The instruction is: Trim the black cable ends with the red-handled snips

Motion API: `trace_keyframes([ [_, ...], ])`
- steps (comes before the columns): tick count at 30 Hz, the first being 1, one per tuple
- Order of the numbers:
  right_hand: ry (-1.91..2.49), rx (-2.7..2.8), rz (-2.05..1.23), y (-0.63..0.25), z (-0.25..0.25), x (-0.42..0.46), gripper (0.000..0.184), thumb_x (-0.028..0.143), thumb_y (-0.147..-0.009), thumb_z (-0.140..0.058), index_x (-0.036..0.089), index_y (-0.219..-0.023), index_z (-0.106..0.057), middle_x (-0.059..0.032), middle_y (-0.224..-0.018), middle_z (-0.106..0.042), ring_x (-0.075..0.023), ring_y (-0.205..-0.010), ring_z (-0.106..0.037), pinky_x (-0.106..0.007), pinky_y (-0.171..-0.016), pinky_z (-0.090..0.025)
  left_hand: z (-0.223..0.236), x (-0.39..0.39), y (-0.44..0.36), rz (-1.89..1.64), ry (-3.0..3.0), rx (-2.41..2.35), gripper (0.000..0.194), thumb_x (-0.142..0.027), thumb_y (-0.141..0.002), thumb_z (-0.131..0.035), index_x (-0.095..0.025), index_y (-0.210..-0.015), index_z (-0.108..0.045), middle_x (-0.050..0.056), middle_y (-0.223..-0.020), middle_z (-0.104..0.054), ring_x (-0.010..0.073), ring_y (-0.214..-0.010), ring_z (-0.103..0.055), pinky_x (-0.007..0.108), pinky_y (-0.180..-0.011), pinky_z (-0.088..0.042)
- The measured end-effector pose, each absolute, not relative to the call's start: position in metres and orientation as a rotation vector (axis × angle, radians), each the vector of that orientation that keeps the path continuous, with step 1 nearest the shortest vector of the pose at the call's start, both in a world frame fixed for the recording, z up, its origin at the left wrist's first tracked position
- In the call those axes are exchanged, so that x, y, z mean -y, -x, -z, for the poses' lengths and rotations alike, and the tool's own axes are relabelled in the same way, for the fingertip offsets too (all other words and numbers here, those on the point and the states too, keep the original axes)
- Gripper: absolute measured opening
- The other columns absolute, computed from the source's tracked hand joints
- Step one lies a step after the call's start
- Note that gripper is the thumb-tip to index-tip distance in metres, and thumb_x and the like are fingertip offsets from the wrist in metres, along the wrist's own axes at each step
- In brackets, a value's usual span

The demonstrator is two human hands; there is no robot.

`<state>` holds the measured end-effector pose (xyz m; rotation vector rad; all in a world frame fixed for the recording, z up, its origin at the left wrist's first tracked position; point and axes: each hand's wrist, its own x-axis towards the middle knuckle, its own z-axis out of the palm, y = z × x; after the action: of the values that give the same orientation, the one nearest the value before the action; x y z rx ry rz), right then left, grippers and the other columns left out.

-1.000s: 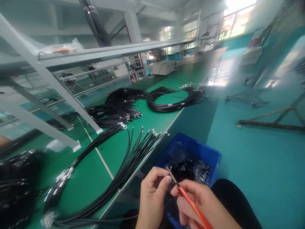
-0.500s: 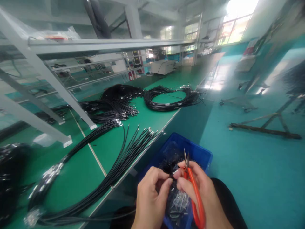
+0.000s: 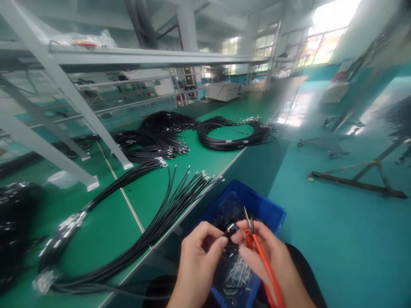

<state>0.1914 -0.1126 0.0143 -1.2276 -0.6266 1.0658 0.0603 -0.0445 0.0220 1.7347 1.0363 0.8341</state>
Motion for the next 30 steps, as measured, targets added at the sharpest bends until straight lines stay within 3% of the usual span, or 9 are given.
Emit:
trace_keyframes([
  [5, 1.036, 0.747, -1.605, -0.214, -0.024, 0.130, 0.029, 0.023, -0.068, -0.063, 0.015, -0.096, -0.063, -0.0056, -0.077, -0.068, -0.0115, -0.054, -0.052, -0.025, -0.053, -0.039, -0.026, 0.038, -0.056, -0.825, -1.454, -0.919, 0.016, -0.026, -0.074, -0.066, -0.015, -0.066, -0.057, -0.004, -0.059, -0.049, 0.0101, -0.056, -0.041, 0.019, -0.053, -0.033],
  [7, 1.052, 0.750, -1.711, -0.217, -0.025, 0.133, 0.028, 0.017, -0.070, -0.058, 0.013, -0.098, -0.061, -0.0060, -0.074, -0.069, -0.0103, -0.052, -0.050, -0.024, -0.051, -0.035, -0.029, 0.039, -0.057, -0.818, -1.385, -0.873, 0.016, -0.025, -0.073, -0.068, -0.015, -0.066, -0.058, -0.005, -0.058, -0.049, 0.0089, -0.055, -0.040, 0.018, -0.052, -0.032],
  [13, 1.056, 0.721, -1.761, -0.210, -0.010, 0.130, 0.029, 0.009, -0.072, -0.048, 0.012, -0.100, -0.056, -0.0063, -0.073, -0.070, -0.0068, -0.045, -0.045, -0.024, -0.047, -0.027, -0.031, 0.041, -0.057, -0.800, -1.296, -0.809, 0.015, -0.023, -0.073, -0.069, -0.013, -0.067, -0.058, -0.003, -0.061, -0.055, 0.0090, -0.058, -0.044, 0.018, -0.055, -0.035],
  [21, 0.958, 0.723, -1.762, -0.210, -0.006, 0.127, 0.026, 0.012, -0.079, -0.053, 0.012, -0.105, -0.054, -0.0063, -0.071, -0.069, -0.0054, -0.043, -0.045, -0.020, -0.042, -0.027, -0.028, 0.040, -0.057, -0.822, -1.313, -0.726, 0.012, -0.022, -0.075, -0.068, -0.015, -0.070, -0.060, -0.001, -0.069, -0.061, 0.0119, -0.066, -0.053, 0.021, -0.063, -0.041],
  [24, 0.947, 0.747, -1.753, -0.213, -0.004, 0.125, 0.024, 0.020, -0.081, -0.054, 0.012, -0.104, -0.055, -0.0065, -0.071, -0.068, -0.0043, -0.041, -0.042, -0.018, -0.040, -0.027, -0.025, 0.039, -0.057, -0.830, -1.334, -0.733, 0.012, -0.023, -0.075, -0.068, -0.015, -0.071, -0.060, -0.001, -0.070, -0.060, 0.0122, -0.067, -0.052, 0.022, -0.063, -0.041],
  [27, 0.976, 0.797, -1.791, -0.215, -0.009, 0.119, 0.030, 0.034, -0.077, -0.059, 0.014, -0.098, -0.058, -0.0038, -0.063, -0.066, -0.0033, -0.035, -0.038, -0.016, -0.034, -0.023, -0.023, 0.038, -0.055, -0.835, -1.366, -0.750, 0.013, -0.023, -0.076, -0.068, -0.016, -0.071, -0.059, -0.001, -0.070, -0.058, 0.0122, -0.066, -0.050, 0.021, -0.062, -0.040],
  [30, 1.191, 0.913, -1.807, -0.215, -0.014, 0.114, 0.023, 0.029, -0.070, -0.064, 0.016, -0.089, -0.059, 0.0012, -0.053, -0.061, -0.0024, -0.030, -0.035, -0.015, -0.032, -0.021, -0.021, 0.035, -0.054, -0.836, -1.405, -0.771, 0.013, -0.024, -0.075, -0.067, -0.016, -0.070, -0.059, -0.002, -0.068, -0.056, 0.0121, -0.065, -0.049, 0.021, -0.061, -0.039],
])
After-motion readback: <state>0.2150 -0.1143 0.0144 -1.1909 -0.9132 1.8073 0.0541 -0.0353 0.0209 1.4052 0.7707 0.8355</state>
